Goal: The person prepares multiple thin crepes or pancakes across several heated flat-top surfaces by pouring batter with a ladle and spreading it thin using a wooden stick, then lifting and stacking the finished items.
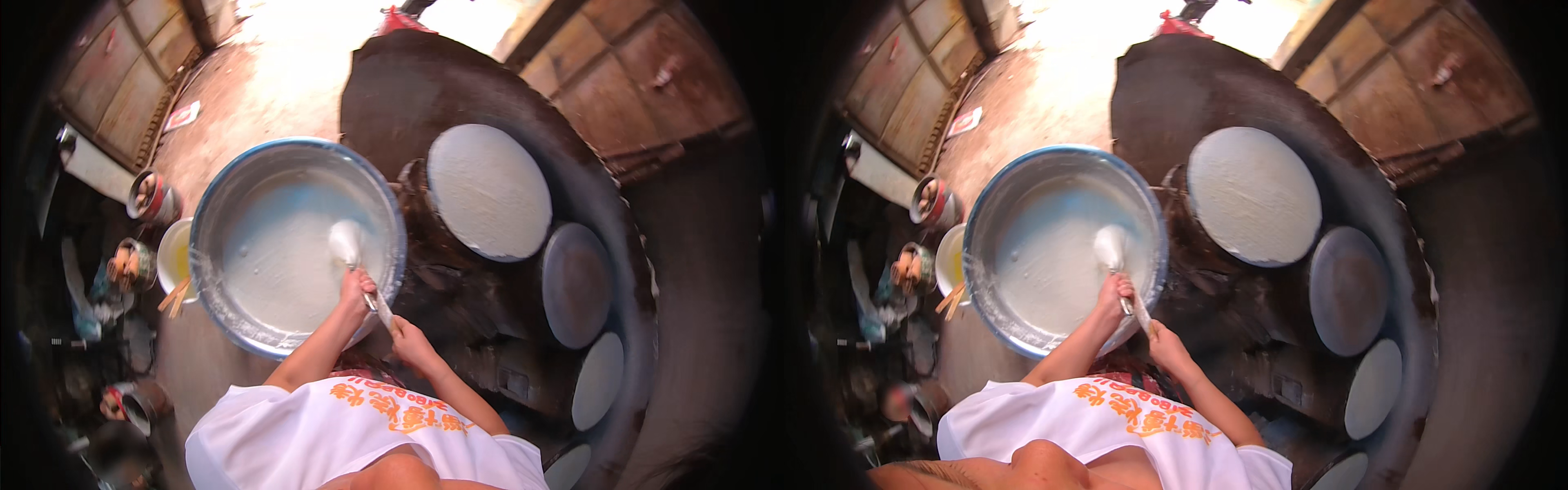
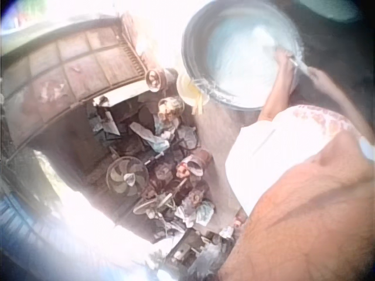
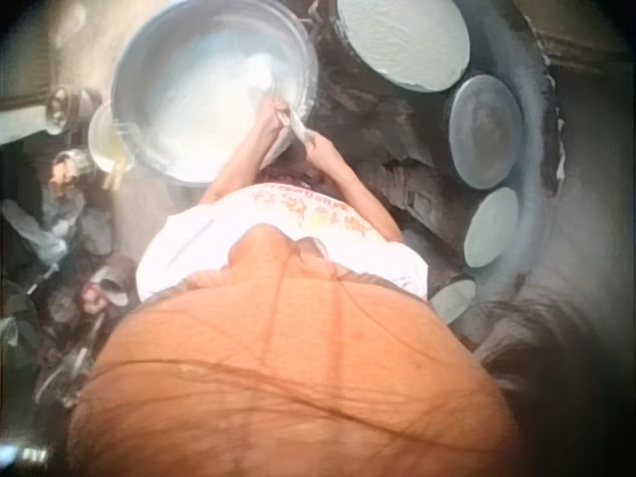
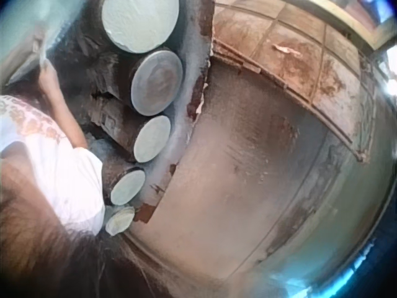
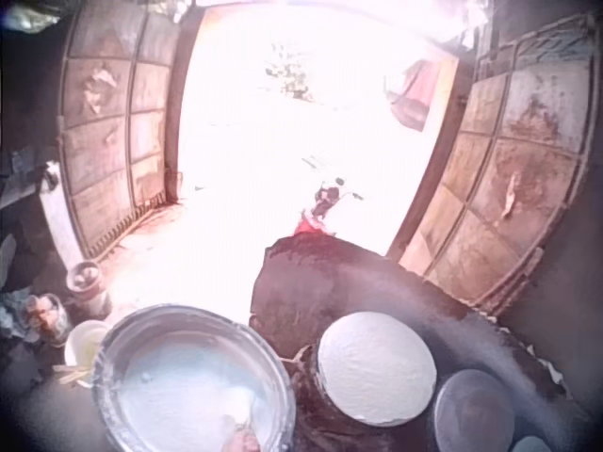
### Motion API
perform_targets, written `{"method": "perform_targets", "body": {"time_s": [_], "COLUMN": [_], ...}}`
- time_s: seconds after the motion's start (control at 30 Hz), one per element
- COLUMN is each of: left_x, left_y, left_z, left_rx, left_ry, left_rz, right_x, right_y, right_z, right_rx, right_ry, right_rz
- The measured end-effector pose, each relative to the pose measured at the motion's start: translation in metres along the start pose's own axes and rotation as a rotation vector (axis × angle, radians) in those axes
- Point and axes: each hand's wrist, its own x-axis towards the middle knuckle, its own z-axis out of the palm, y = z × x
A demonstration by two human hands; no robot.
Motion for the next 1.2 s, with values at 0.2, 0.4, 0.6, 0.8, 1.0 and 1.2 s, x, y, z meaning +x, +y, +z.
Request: {"method": "perform_targets", "body": {"time_s": [0.2,0.4,0.6,0.8,1.0,1.2], "left_x": [-0.116,-0.265,-0.338,-0.25,-0.263,-0.209], "left_y": [0.023,0.016,0.04,0.083,0.081,-0.012], "left_z": [0.087,0.202,0.29,0.187,0.146,0.195], "left_rx": [-0.398,-0.083,0.066,-0.03,0.385,0.248], "left_ry": [-0.546,-1.003,-1.44,-0.878,-0.725,-0.387], "left_rz": [-0.446,-0.464,-0.455,-0.612,-0.46,-0.984], "right_x": [-0.075,-0.12,-0.14,-0.079,-0.127,-0.144], "right_y": [-0.054,-0.142,-0.224,-0.116,-0.054,-0.007], "right_z": [-0.035,-0.093,-0.144,-0.051,-0.056,-0.02], "right_rx": [0.81,1.281,1.177,1.305,1.31,1.435], "right_ry": [-0.279,-0.449,-0.447,-0.345,-0.26,0.108], "right_rz": [0.198,-0.188,-0.683,-0.359,-0.344,-0.308]}}
